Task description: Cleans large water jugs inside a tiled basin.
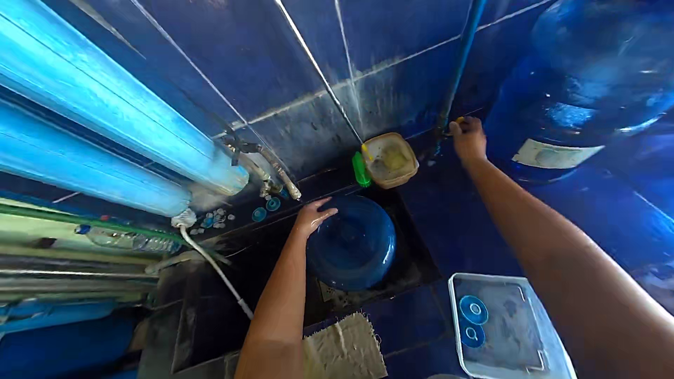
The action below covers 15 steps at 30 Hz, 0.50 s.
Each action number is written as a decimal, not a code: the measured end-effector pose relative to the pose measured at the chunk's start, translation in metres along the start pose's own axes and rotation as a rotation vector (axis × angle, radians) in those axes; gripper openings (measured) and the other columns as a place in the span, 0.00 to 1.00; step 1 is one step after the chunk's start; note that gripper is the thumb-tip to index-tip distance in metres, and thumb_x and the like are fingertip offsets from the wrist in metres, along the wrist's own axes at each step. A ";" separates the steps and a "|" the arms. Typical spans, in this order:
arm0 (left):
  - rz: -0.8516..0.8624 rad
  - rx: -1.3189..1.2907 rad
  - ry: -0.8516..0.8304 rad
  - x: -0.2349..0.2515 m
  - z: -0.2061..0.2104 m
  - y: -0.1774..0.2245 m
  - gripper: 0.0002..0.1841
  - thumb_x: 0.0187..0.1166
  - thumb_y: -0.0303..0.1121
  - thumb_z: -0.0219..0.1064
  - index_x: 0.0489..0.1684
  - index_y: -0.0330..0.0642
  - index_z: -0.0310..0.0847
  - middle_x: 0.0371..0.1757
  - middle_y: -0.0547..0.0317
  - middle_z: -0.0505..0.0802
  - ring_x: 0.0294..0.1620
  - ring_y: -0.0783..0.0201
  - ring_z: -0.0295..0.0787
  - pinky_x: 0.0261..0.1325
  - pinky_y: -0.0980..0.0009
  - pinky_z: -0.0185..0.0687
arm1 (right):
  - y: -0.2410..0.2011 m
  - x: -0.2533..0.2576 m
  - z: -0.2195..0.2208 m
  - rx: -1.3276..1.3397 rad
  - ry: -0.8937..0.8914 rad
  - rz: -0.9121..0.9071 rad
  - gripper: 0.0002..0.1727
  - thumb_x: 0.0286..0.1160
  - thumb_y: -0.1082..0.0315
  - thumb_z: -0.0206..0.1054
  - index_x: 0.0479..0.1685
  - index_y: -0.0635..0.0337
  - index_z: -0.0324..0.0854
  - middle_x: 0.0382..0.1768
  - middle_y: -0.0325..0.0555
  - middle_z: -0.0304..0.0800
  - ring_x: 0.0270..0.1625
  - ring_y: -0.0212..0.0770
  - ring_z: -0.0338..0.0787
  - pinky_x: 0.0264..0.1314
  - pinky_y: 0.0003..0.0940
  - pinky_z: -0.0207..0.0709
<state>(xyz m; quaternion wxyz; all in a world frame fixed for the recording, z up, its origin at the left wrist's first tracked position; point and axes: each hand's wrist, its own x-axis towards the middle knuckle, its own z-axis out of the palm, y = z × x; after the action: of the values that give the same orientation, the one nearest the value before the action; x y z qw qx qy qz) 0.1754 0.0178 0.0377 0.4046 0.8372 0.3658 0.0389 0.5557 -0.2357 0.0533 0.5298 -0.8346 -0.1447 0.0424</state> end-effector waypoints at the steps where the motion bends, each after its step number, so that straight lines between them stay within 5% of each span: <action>1: 0.013 0.005 -0.045 0.007 0.000 0.004 0.29 0.74 0.42 0.79 0.76 0.49 0.82 0.78 0.54 0.85 0.82 0.55 0.76 0.85 0.49 0.67 | 0.003 0.006 0.001 -0.083 -0.024 -0.031 0.34 0.87 0.45 0.59 0.79 0.64 0.71 0.69 0.65 0.83 0.74 0.63 0.82 0.77 0.64 0.72; 6: 0.042 -0.019 -0.196 0.027 -0.004 0.016 0.28 0.68 0.35 0.83 0.72 0.48 0.86 0.75 0.56 0.87 0.79 0.58 0.79 0.84 0.52 0.68 | 0.012 0.017 0.005 -0.279 -0.018 -0.142 0.30 0.93 0.48 0.49 0.72 0.68 0.74 0.64 0.73 0.83 0.68 0.73 0.83 0.69 0.75 0.71; 8: 0.059 -0.054 -0.223 0.032 -0.006 0.015 0.28 0.69 0.32 0.82 0.72 0.45 0.85 0.74 0.55 0.88 0.79 0.58 0.79 0.84 0.54 0.69 | 0.030 0.027 0.010 -0.109 0.029 -0.081 0.30 0.95 0.52 0.45 0.74 0.72 0.70 0.65 0.72 0.83 0.66 0.66 0.86 0.71 0.65 0.75; 11: 0.047 -0.116 -0.196 0.028 -0.009 0.012 0.27 0.71 0.30 0.80 0.72 0.42 0.84 0.75 0.52 0.87 0.79 0.55 0.78 0.83 0.54 0.68 | 0.058 0.031 0.025 0.468 0.021 0.379 0.37 0.94 0.40 0.31 0.76 0.62 0.68 0.54 0.47 0.85 0.44 0.37 0.87 0.48 0.36 0.81; 13: -0.008 -0.142 -0.131 0.019 -0.013 -0.003 0.26 0.76 0.35 0.76 0.75 0.41 0.81 0.77 0.48 0.85 0.79 0.52 0.78 0.83 0.51 0.68 | 0.057 0.010 0.028 0.645 -0.057 0.532 0.38 0.90 0.34 0.31 0.75 0.55 0.68 0.51 0.40 0.84 0.40 0.35 0.85 0.43 0.36 0.80; 15: -0.122 -0.160 -0.004 0.006 -0.016 -0.027 0.27 0.80 0.45 0.73 0.75 0.41 0.80 0.74 0.44 0.86 0.78 0.48 0.80 0.82 0.46 0.70 | 0.043 -0.037 0.034 0.644 -0.241 0.480 0.38 0.90 0.34 0.32 0.74 0.54 0.69 0.49 0.39 0.84 0.40 0.35 0.85 0.44 0.36 0.81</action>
<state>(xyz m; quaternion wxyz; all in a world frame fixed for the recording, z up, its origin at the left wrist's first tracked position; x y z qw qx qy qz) 0.1579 0.0430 0.0283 0.4724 0.7787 0.4108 0.0416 0.5212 -0.2340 -0.0034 0.7181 -0.6254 0.0138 0.3050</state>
